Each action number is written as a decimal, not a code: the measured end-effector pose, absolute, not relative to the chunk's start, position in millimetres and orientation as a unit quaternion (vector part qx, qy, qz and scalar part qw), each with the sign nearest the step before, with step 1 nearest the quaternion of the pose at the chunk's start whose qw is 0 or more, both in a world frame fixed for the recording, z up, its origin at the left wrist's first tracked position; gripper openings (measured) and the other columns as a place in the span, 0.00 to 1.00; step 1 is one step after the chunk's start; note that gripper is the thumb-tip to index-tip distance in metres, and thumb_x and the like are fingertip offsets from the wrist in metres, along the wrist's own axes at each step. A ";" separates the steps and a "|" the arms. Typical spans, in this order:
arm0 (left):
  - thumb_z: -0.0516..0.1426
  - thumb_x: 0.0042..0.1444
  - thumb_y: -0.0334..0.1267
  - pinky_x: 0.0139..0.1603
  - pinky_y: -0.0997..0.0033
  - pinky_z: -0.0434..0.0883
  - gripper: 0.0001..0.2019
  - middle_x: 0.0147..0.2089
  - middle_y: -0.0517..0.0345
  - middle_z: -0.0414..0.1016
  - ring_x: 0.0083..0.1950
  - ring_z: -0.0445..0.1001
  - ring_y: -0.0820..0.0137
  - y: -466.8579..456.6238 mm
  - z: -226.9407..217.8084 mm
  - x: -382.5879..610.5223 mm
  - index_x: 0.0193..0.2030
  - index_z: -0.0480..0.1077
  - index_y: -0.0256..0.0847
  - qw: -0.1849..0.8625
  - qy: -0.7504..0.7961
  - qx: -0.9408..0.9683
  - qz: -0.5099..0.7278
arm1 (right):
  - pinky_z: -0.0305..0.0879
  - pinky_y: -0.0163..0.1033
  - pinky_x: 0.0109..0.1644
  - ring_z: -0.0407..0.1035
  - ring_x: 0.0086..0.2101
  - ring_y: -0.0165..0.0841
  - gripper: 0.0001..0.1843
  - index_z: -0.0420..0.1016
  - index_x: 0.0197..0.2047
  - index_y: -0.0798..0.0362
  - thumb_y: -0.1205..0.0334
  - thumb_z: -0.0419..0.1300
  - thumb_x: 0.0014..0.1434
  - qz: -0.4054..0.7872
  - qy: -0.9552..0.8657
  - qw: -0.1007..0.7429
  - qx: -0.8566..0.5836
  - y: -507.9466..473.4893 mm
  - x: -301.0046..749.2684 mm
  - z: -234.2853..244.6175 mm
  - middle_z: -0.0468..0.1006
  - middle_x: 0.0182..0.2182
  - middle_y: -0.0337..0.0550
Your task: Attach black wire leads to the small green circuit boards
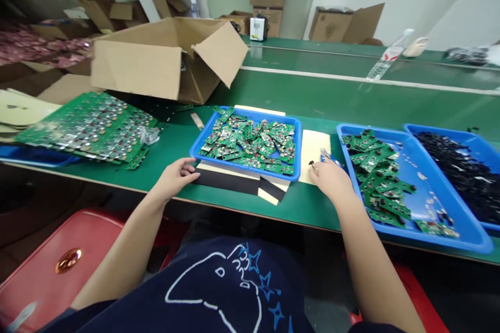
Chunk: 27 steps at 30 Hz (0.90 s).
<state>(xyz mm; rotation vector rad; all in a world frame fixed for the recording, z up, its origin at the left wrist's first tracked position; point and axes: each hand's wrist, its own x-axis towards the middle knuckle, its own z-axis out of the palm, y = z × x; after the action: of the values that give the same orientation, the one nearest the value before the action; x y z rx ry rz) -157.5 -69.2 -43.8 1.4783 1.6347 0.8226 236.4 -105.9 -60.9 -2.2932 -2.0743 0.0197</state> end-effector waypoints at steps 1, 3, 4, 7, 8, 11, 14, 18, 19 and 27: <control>0.63 0.36 0.37 0.33 0.70 0.66 0.25 0.28 0.62 0.69 0.27 0.68 0.73 -70.2 -45.8 -157.1 0.45 0.69 0.33 0.390 0.641 0.572 0.330 | 0.63 0.39 0.35 0.70 0.35 0.41 0.15 0.78 0.32 0.54 0.59 0.50 0.57 -0.005 -0.663 0.056 -0.746 -107.5 236.7 -65.8 0.74 0.28 0.49; 0.62 0.37 0.36 0.33 0.71 0.66 0.26 0.27 0.63 0.70 0.28 0.69 0.73 -73.0 -49.7 -156.8 0.48 0.68 0.33 0.402 0.638 0.557 0.348 | 0.64 0.42 0.36 0.70 0.35 0.41 0.16 0.78 0.38 0.56 0.58 0.51 0.56 -0.027 -0.642 0.124 -0.756 -111.7 234.6 -73.6 0.74 0.31 0.51; 0.62 0.37 0.36 0.33 0.71 0.66 0.27 0.27 0.63 0.70 0.27 0.69 0.73 -74.6 -51.2 -156.6 0.49 0.67 0.32 0.409 0.634 0.550 0.357 | 0.65 0.43 0.36 0.70 0.34 0.41 0.17 0.77 0.41 0.56 0.57 0.52 0.56 -0.038 -0.629 0.161 -0.760 -114.4 232.0 -75.9 0.74 0.33 0.52; 0.62 0.38 0.35 0.32 0.72 0.66 0.30 0.26 0.65 0.69 0.26 0.68 0.74 -79.9 -53.1 -154.6 0.51 0.65 0.31 0.430 0.621 0.531 0.385 | 0.67 0.44 0.37 0.69 0.30 0.38 0.18 0.75 0.45 0.56 0.58 0.52 0.56 -0.058 -0.605 0.288 -0.741 -124.0 217.2 -75.0 0.73 0.37 0.51; 0.62 0.38 0.35 0.31 0.72 0.66 0.30 0.25 0.65 0.69 0.25 0.68 0.74 -81.6 -52.9 -153.3 0.52 0.65 0.31 0.437 0.616 0.524 0.393 | 0.67 0.43 0.36 0.68 0.28 0.36 0.17 0.75 0.45 0.56 0.59 0.52 0.57 -0.048 -0.611 0.328 -0.719 -127.0 210.3 -72.6 0.73 0.36 0.51; 0.61 0.38 0.34 0.31 0.73 0.65 0.29 0.25 0.66 0.68 0.25 0.68 0.76 -86.2 -50.9 -148.5 0.50 0.66 0.30 0.452 0.601 0.508 0.420 | 0.69 0.40 0.34 0.68 0.26 0.32 0.14 0.75 0.43 0.55 0.59 0.52 0.58 0.044 -0.681 0.396 -0.615 -133.0 184.8 -62.5 0.73 0.36 0.49; 0.61 0.37 0.33 0.29 0.75 0.64 0.27 0.24 0.66 0.68 0.24 0.67 0.77 -89.4 -50.4 -143.8 0.49 0.67 0.29 0.458 0.592 0.492 0.444 | 0.70 0.39 0.34 0.69 0.28 0.31 0.13 0.74 0.43 0.55 0.61 0.52 0.60 0.143 -0.764 0.370 -0.510 -131.1 153.0 -54.1 0.73 0.39 0.49; 0.62 0.37 0.33 0.33 0.73 0.66 0.26 0.28 0.62 0.71 0.28 0.70 0.75 -92.0 -54.5 -139.0 0.47 0.68 0.31 0.463 0.587 0.465 0.475 | 0.70 0.38 0.39 0.71 0.30 0.31 0.12 0.74 0.44 0.55 0.66 0.53 0.59 0.185 -0.851 0.296 -0.393 -113.8 100.8 -50.1 0.74 0.42 0.48; 0.62 0.37 0.33 0.35 0.72 0.67 0.26 0.29 0.60 0.72 0.30 0.71 0.74 -92.7 -55.8 -138.0 0.47 0.68 0.31 0.462 0.586 0.458 0.483 | 0.69 0.38 0.42 0.71 0.33 0.32 0.12 0.74 0.45 0.55 0.67 0.54 0.59 0.181 -0.865 0.276 -0.379 -107.7 87.0 -50.1 0.75 0.42 0.48; 0.64 0.36 0.37 0.42 0.67 0.70 0.26 0.29 0.59 0.74 0.33 0.74 0.70 -100.1 -60.7 -131.6 0.46 0.69 0.33 0.445 0.581 0.446 0.516 | 0.66 0.37 0.39 0.71 0.36 0.34 0.12 0.75 0.43 0.54 0.66 0.51 0.63 0.158 -0.871 0.238 -0.399 -72.5 16.6 -52.0 0.72 0.39 0.48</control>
<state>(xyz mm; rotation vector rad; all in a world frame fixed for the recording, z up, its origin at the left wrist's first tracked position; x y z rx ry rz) -131.6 -100.1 -60.7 1.1055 1.4400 1.2779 16.6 -72.5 -52.0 -1.0938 -2.3862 0.4326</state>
